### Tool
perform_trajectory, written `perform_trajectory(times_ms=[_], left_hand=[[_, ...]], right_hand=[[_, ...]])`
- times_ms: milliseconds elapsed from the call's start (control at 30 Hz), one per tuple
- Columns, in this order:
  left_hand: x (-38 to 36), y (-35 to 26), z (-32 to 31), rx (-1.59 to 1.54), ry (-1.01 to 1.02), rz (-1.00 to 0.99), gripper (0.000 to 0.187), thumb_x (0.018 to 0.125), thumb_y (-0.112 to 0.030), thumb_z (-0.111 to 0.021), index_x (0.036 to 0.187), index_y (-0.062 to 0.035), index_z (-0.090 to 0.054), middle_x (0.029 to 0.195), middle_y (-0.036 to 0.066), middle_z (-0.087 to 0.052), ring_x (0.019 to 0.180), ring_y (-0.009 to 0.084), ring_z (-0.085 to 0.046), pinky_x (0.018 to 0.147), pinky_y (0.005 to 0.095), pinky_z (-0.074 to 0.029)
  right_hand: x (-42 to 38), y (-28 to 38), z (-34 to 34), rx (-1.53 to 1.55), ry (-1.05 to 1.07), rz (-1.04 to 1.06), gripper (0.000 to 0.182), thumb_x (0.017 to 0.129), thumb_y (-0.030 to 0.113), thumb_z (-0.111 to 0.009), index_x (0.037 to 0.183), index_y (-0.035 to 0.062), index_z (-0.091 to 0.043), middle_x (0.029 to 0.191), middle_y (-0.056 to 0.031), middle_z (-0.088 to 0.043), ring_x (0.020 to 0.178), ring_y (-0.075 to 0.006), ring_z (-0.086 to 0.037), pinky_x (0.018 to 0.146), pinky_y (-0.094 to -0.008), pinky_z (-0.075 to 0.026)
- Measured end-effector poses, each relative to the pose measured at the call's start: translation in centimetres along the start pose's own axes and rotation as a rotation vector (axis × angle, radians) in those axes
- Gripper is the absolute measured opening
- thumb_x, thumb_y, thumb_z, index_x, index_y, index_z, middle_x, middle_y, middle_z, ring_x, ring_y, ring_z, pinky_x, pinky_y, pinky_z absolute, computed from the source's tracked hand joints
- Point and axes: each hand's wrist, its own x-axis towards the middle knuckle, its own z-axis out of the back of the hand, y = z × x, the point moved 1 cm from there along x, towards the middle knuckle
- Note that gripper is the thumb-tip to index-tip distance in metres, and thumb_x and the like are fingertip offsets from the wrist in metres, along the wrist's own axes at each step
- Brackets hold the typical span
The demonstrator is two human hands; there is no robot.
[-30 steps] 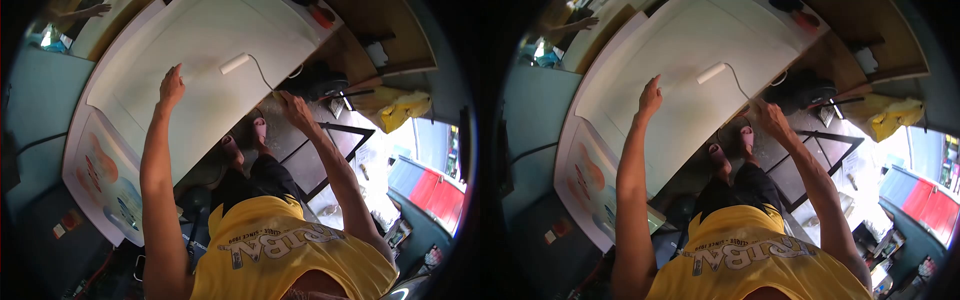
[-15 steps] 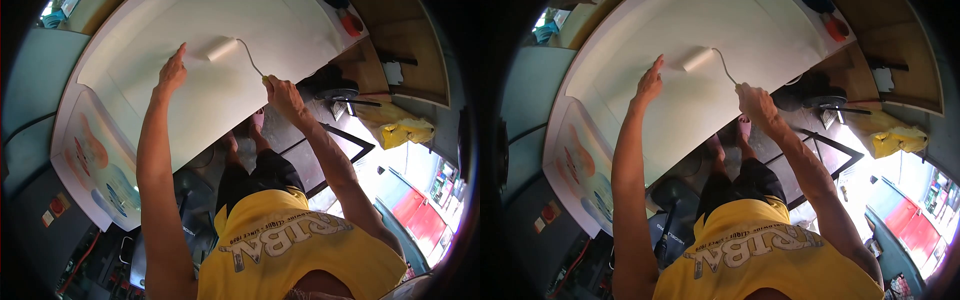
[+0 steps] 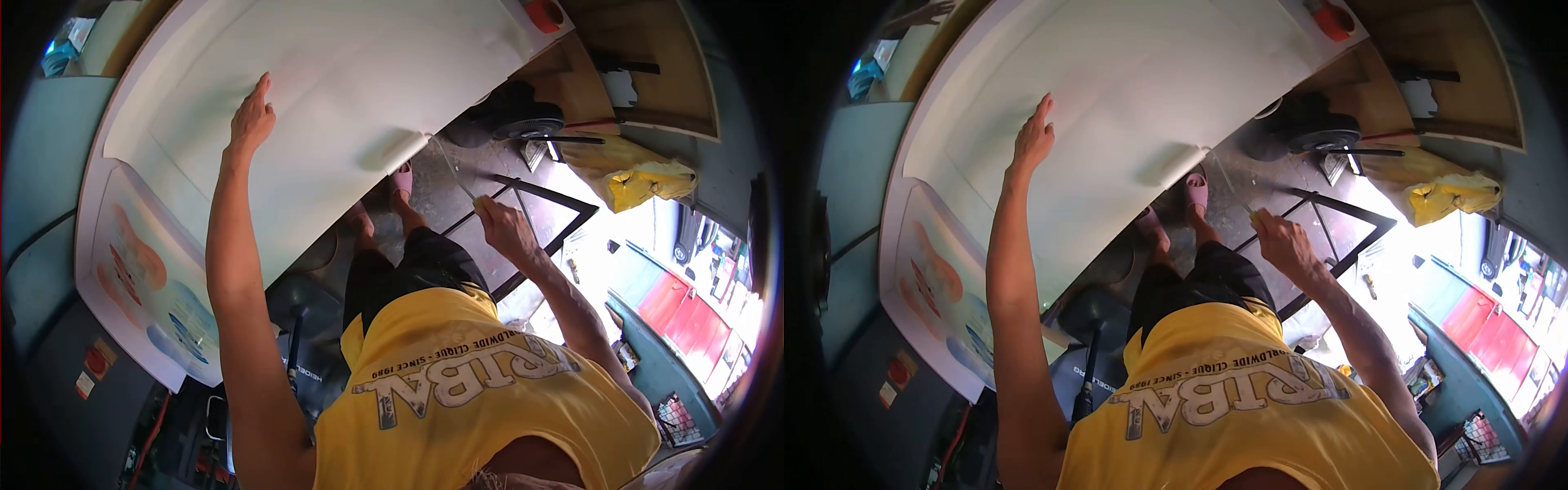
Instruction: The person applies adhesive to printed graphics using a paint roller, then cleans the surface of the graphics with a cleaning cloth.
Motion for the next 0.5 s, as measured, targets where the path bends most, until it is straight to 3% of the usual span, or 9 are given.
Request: perform_trajectory(times_ms=[167,200,267,333,500], left_hand=[[1.0,-1.9,2.0,0.069,0.105,0.096,0.066,0.099,-0.01,-0.052,0.159,-0.0177,-0.026,0.157,0.005,-0.045,0.144,0.0257,-0.043,0.116,0.0417,-0.041],[1.4,-2.6,2.3,0.097,0.076,0.073,0.067,0.099,-0.011,-0.052,0.159,-0.018,-0.026,0.157,0.006,-0.045,0.145,0.0261,-0.042,0.116,0.0416,-0.041],[1.7,-4.1,2.5,0.155,0.018,0.033,0.067,0.099,-0.013,-0.054,0.16,-0.0185,-0.025,0.158,0.007,-0.044,0.146,0.0268,-0.041,0.117,0.0414,-0.04],[2.8,-3.7,1.6,0.085,-0.02,-0.024,0.068,0.099,-0.014,-0.055,0.16,-0.0195,-0.024,0.158,0.009,-0.043,0.146,0.0272,-0.04,0.117,0.0416,-0.04],[5.5,-3.0,-0.7,0.068,0.032,-0.08,0.069,0.1,-0.014,-0.053,0.162,-0.021,-0.022,0.161,0.007,-0.04,0.147,0.0264,-0.038,0.12,0.0408,-0.036]], right_hand=[[2.5,0.5,2.5,0.044,-0.062,-0.025,0.011,0.099,0.013,-0.06,0.102,0.002,-0.06,0.077,-0.0234,-0.066,0.067,-0.0423,-0.067,0.06,-0.0494,-0.054],[4.9,0.3,2.4,0.037,-0.145,0.065,0.01,0.098,0.011,-0.06,0.103,0.002,-0.061,0.076,-0.0252,-0.065,0.068,-0.0442,-0.066,0.059,-0.0502,-0.053],[10.2,-0.6,1.5,-0.038,-0.206,0.103,0.015,0.101,0.014,-0.06,0.105,0.0,-0.065,0.081,-0.0226,-0.069,0.067,-0.0387,-0.069,0.058,-0.0435,-0.054],[15.6,0.5,1.7,0.0,-0.252,0.235,0.018,0.102,0.017,-0.059,0.1,-0.0002,-0.065,0.08,-0.0234,-0.068,0.07,-0.0402,-0.069,0.059,-0.0453,-0.054],[21.3,0.3,0.6,-0.014,-0.187,0.086,0.023,0.1,0.021,-0.056,0.093,0.0023,-0.068,0.08,-0.0234,-0.069,0.074,-0.0424,-0.069,0.067,-0.0499,-0.057]])
